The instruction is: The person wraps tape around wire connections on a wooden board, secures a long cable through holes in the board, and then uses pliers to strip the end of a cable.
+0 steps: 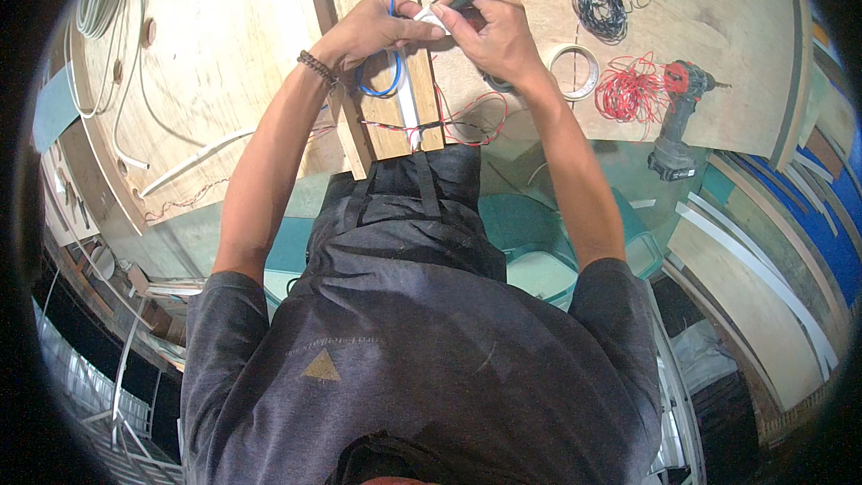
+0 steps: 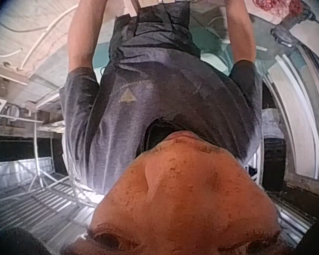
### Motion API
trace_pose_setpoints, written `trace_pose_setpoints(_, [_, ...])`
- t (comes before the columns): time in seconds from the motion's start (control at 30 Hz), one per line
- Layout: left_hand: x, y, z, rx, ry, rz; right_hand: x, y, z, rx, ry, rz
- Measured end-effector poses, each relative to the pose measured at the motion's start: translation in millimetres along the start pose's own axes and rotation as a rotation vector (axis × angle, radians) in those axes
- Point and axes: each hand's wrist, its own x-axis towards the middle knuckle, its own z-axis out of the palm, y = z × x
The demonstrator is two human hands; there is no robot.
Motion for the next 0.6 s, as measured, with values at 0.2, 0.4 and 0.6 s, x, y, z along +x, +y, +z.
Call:
trace_pose_setpoints(0.2, [-2, 5, 0, 0.031, 0.011, -0.005, -9, -2, -3, 0.316, 0.248, 0.066])
trace_pose_setpoints(0.4, [-14, -1, 5, 0.052, 0.103, 0.191, -53, -25, -43, -0.215, 0.293, 0.111])
trace_pose_setpoints(0.6, [-59, 0, 6, -0.027, 0.236, 0.346, -108, -30, -60, -0.517, 0.241, 0.083])
